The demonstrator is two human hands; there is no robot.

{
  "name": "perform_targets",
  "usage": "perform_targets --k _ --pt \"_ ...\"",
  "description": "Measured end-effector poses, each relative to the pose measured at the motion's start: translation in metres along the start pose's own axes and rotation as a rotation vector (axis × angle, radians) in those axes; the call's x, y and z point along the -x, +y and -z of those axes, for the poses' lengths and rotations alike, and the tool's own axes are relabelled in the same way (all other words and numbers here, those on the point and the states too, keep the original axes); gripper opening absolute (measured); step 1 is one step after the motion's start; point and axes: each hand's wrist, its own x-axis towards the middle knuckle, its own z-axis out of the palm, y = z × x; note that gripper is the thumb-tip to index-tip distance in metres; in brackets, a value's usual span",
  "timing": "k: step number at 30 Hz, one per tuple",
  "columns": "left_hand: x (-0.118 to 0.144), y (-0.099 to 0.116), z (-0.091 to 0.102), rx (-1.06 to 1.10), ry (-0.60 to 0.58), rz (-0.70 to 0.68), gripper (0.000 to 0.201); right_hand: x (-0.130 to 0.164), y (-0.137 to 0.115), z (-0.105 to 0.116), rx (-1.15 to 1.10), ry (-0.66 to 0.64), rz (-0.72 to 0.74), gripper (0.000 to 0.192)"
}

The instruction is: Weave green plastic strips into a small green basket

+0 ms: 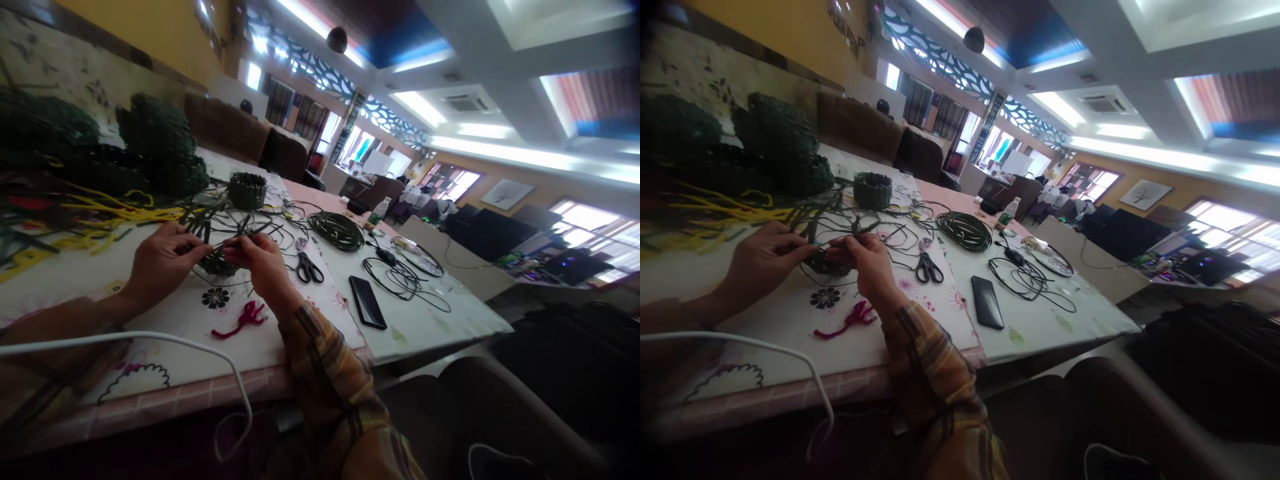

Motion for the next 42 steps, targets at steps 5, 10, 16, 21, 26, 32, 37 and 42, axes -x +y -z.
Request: perform_targets --k 5,10,16,21,26,32,37,42 --pt "-0.002 0.000 0.000 -0.048 0.023 0.053 0.039 0.002 0.002 -0.002 -0.017 0.039 0.023 0.025" --pt "-0.002 0.000 0.001 -0.111 0.029 0.087 0.041 0.011 0.009 -0.009 -0.001 0.023 0.131 0.024" --pt "0.000 0.005 0.004 -0.089 -0.060 0.033 0.040 0.003 0.006 0.000 0.373 -0.092 0.357 0.026" --pt "0.002 0.005 0.003 -0.061 -0.104 0.025 0.040 0.002 0.000 0.009 0.648 -0.226 0.438 0.032" --pt "0.002 -0.001 0.003 -0.084 -0.133 0.029 0.041 0.008 -0.008 0.010 0.979 -0.320 0.460 0.041" --pt "-0.001 -0.002 0.004 -0.077 -0.106 0.023 0.041 0.019 -0.008 -0.002 1.790 -0.148 0.687 0.046" --pt "-0.004 -0.006 0.008 -0.135 -0.045 0.027 0.041 0.016 -0.010 0.000 1.991 0.116 0.730 0.049" --pt "-0.017 -0.022 0.019 -0.186 0.012 0.145 0.041 0.007 -0.025 0.016 1.904 0.313 0.690 0.034"
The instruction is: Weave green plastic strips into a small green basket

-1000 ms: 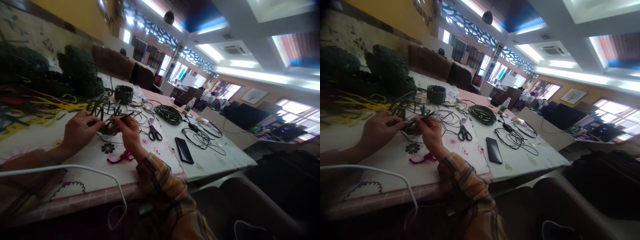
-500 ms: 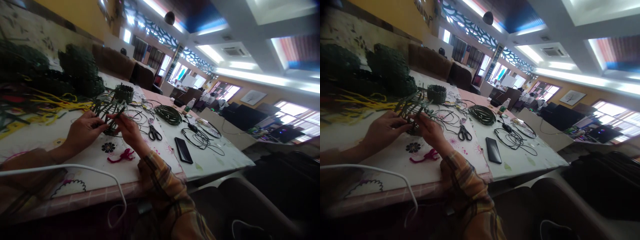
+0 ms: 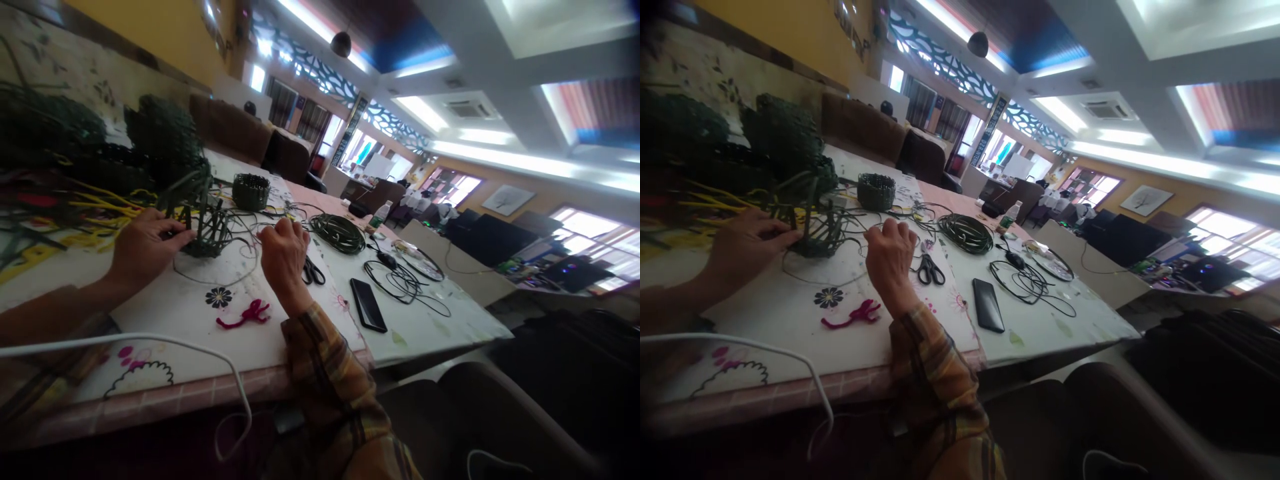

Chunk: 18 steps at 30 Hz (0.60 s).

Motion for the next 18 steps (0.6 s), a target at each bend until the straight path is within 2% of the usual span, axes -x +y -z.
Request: perform_targets --k 4,8,12,16,18 --pt "-0.001 0.003 0.002 0.058 -0.009 -0.023 0.037 0.002 -0.001 -0.004 -0.088 -0.043 0.094 0.034" --pt "0.010 0.015 -0.003 0.105 0.000 -0.100 0.035 0.007 -0.009 -0.013 -0.124 -0.093 0.138 0.033" --pt "0.020 0.020 -0.008 0.136 -0.013 -0.190 0.033 0.008 -0.011 -0.014 -0.092 -0.093 0.177 0.042" --pt "0.020 0.018 -0.009 0.122 -0.023 -0.237 0.033 0.004 -0.008 -0.007 -0.056 -0.076 0.210 0.024" --pt "0.016 0.014 -0.008 0.095 -0.026 -0.218 0.034 0.002 -0.006 -0.001 -0.073 -0.058 0.222 0.024"
